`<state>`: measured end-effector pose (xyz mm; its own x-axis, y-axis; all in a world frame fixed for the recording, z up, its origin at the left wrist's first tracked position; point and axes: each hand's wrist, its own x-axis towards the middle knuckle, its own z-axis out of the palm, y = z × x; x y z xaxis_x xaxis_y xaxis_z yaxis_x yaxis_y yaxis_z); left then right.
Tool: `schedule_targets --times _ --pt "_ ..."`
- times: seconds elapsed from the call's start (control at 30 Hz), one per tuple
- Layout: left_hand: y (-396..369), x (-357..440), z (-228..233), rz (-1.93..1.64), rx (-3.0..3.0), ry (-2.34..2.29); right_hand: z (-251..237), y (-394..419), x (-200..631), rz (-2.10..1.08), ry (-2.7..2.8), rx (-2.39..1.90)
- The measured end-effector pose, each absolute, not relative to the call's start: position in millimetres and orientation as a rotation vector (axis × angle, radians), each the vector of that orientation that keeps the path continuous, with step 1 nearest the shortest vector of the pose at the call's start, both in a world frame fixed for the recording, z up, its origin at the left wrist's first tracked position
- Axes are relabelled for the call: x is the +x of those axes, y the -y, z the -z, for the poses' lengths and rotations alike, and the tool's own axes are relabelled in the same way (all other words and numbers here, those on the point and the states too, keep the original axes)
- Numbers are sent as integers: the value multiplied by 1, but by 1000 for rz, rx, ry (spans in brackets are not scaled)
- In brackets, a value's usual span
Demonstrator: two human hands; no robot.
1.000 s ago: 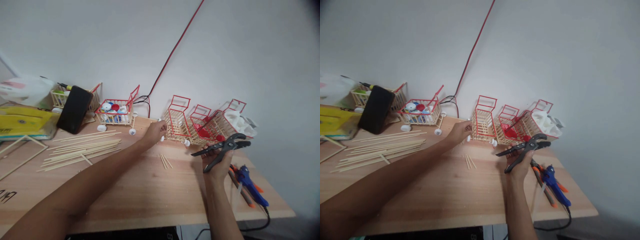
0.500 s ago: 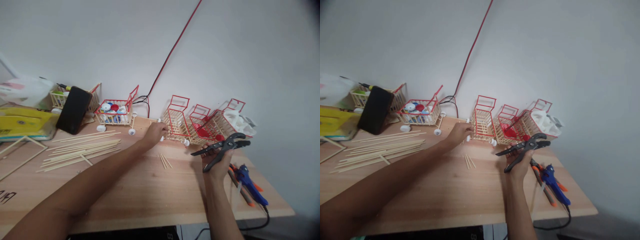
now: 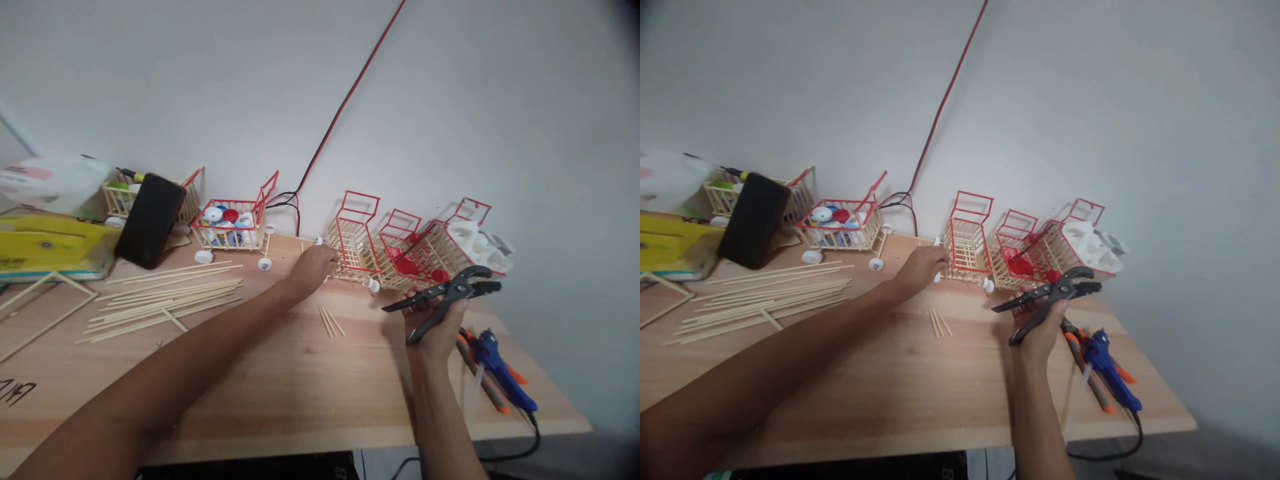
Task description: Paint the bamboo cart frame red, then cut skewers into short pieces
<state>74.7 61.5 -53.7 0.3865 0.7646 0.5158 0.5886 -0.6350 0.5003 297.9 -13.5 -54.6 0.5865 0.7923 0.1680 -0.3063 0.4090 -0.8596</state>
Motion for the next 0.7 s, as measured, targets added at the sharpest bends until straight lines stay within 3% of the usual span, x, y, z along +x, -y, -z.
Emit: schedule_targets --times 0.3,0.43,0.7 --pt "-59 73 55 -1201 2325 -1162 54 13 300 -785 638 -854" --pt "-60 67 46 -1291 1957 -1165 52 14 300 -810 621 -834" --pt "-46 53 26 -1055 1119 -704 51 17 299 -877 669 -795"
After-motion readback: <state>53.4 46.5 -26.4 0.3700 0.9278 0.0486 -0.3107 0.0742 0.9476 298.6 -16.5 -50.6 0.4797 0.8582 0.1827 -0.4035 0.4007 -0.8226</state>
